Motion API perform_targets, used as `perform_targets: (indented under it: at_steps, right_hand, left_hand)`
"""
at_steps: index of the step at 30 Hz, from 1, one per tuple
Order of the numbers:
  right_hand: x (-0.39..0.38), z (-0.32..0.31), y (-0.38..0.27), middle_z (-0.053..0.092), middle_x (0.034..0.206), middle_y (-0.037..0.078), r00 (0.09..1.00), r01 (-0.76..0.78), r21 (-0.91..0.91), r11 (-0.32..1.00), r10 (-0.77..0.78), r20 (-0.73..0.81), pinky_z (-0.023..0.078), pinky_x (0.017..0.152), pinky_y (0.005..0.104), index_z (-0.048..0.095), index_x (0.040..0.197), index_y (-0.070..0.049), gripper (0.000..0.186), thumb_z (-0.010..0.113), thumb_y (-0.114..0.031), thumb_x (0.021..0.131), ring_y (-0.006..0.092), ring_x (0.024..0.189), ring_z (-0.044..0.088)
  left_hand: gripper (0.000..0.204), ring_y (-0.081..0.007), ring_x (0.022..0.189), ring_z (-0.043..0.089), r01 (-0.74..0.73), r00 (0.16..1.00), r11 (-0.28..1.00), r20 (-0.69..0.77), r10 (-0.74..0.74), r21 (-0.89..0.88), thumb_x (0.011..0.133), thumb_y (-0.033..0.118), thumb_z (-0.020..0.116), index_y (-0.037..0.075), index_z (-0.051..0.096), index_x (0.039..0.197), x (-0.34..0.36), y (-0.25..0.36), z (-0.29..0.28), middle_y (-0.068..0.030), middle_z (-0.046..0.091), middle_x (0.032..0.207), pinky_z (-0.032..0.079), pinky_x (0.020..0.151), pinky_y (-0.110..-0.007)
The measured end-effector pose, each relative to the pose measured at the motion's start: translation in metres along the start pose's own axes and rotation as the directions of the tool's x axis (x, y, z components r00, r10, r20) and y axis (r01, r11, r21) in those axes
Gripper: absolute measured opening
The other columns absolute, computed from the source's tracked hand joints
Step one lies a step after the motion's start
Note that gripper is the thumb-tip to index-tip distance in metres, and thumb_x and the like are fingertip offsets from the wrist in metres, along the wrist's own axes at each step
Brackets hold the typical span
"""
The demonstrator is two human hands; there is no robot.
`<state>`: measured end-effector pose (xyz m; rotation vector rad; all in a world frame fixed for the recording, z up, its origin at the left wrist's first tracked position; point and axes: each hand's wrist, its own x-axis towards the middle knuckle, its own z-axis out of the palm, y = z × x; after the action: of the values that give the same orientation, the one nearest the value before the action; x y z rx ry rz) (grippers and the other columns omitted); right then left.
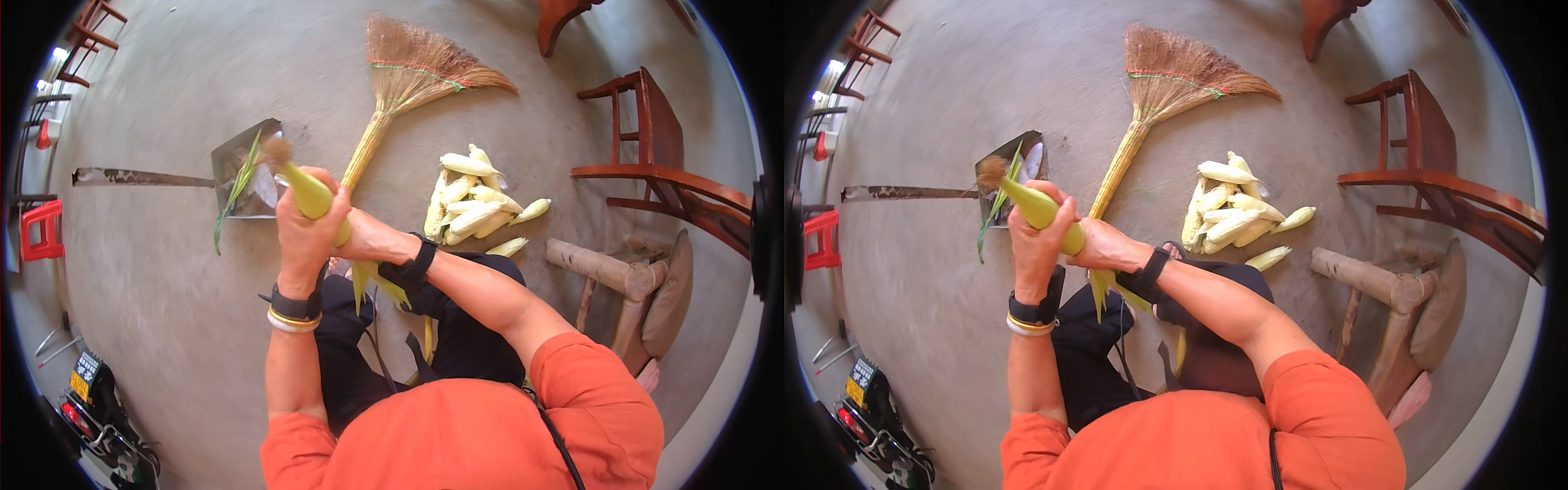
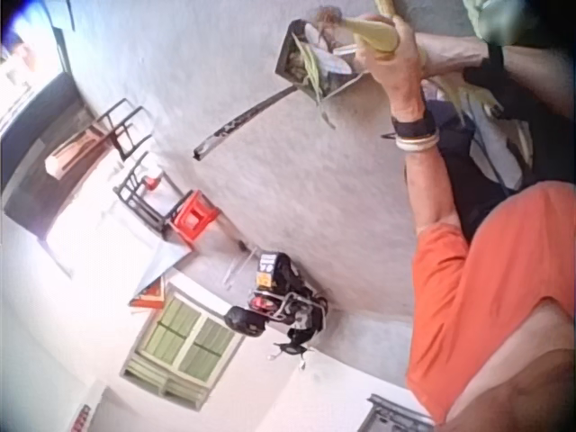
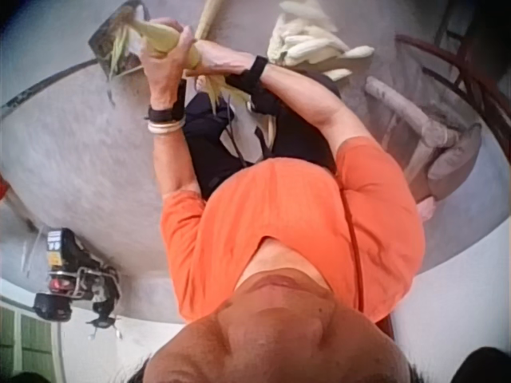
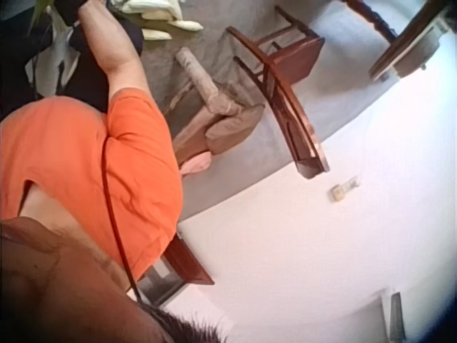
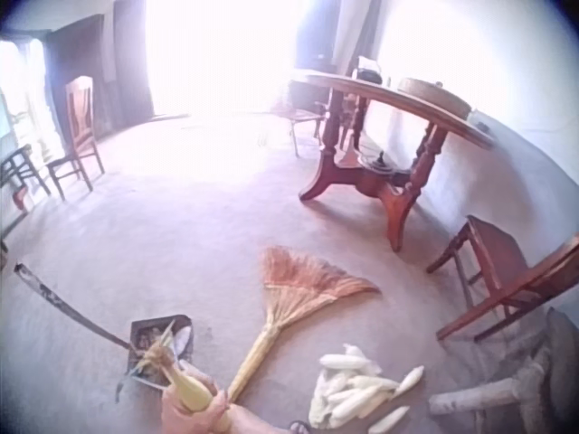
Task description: The person sweeps debris into a dustpan using a broom and then husks corn by hand.
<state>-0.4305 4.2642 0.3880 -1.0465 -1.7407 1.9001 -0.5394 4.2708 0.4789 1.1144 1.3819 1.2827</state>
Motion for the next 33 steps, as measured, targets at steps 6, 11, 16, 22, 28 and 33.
perform_targets:
  at_steps: [6, 11, 16, 22, 28, 33]
  right_hand:
    - [-0.019, 0.019, 0.028, 0.062, 0.095, 0.007, 0.851, 0.507, 0.01, 0.862, -0.499, -0.162, 0.046, 0.079, 0.0356, 0.055, 0.104, -0.01, 0.029, 0.063, -0.018, 0.077, 0.0218, 0.094, 0.059]
    - [0.007, -0.031, 0.001, 0.061, 0.074, 0.011, 0.955, -0.144, -0.278, 0.95, 0.059, -0.29, 0.046, 0.065, 0.0336, 0.056, 0.088, -0.008, 0.025, 0.061, -0.032, 0.079, 0.0226, 0.072, 0.06]
    - [0.018, -0.032, 0.01, 0.056, 0.066, 0.004, 0.871, -0.187, 0.005, 0.982, 0.168, -0.462, 0.043, 0.058, 0.0284, 0.054, 0.081, -0.005, 0.015, 0.064, -0.016, 0.077, 0.0111, 0.064, 0.053]
    - [0.021, -0.077, 0.01, 0.054, 0.071, 0.001, 0.728, -0.053, 0.398, 0.916, 0.308, -0.613, 0.042, 0.054, 0.0255, 0.054, 0.085, -0.006, 0.017, 0.069, -0.011, 0.076, 0.0098, 0.064, 0.05]
    - [0.001, -0.145, 0.06, 0.057, 0.084, 0.007, 0.483, 0.062, 0.7, 0.711, 0.592, -0.645, 0.053, 0.059, 0.0386, 0.05, 0.1, -0.003, 0.037, 0.074, -0.012, 0.073, 0.0227, 0.068, 0.06]
    - [0.021, -0.13, 0.091, 0.056, 0.097, 0.01, 0.515, 0.126, 0.752, 0.647, 0.605, -0.607, 0.051, 0.074, 0.0477, 0.043, 0.118, -0.006, 0.051, 0.072, -0.009, 0.075, 0.028, 0.084, 0.059]
  left_hand:
    - [0.024, -0.0362, 0.072, 0.06, -0.451, 0.774, 0.743, 0.631, 0.051, 0.494, 0.069, 0.01, 0.063, 0.005, 0.062, 0.093, -0.015, -0.013, 0.013, -0.0182, 0.062, 0.076, 0.049, 0.062, -0.035]
    - [0.025, -0.0338, 0.063, 0.06, -0.054, 0.992, 0.956, 0.127, 0.017, 0.289, 0.073, 0.019, 0.068, 0.003, 0.055, 0.087, 0.006, -0.003, -0.009, -0.0176, 0.058, 0.067, 0.047, 0.056, -0.038]
    - [0.037, -0.0314, 0.071, 0.062, 0.013, 1.0, 0.869, -0.011, -0.009, 0.494, 0.072, 0.029, 0.073, 0.001, 0.055, 0.088, 0.013, -0.006, -0.025, -0.0169, 0.061, 0.075, 0.047, 0.06, -0.039]
    - [0.058, -0.0344, 0.083, 0.059, 0.144, 0.989, 0.825, -0.046, -0.142, 0.547, 0.066, 0.039, 0.077, 0.0, 0.054, 0.104, 0.021, -0.01, -0.043, -0.0171, 0.061, 0.089, 0.047, 0.071, -0.042]
    - [0.039, -0.011, 0.069, 0.057, -0.001, 0.898, 0.949, -0.417, -0.138, -0.317, 0.085, 0.024, 0.065, 0.005, 0.048, 0.115, 0.031, -0.013, -0.104, -0.0017, 0.056, 0.078, 0.047, 0.064, -0.025]
    - [0.044, -0.0145, 0.07, 0.056, -0.112, 0.9, 0.846, -0.415, -0.136, -0.521, 0.084, 0.03, 0.066, 0.006, 0.046, 0.115, 0.027, -0.005, -0.125, -0.002, 0.053, 0.075, 0.045, 0.068, -0.028]
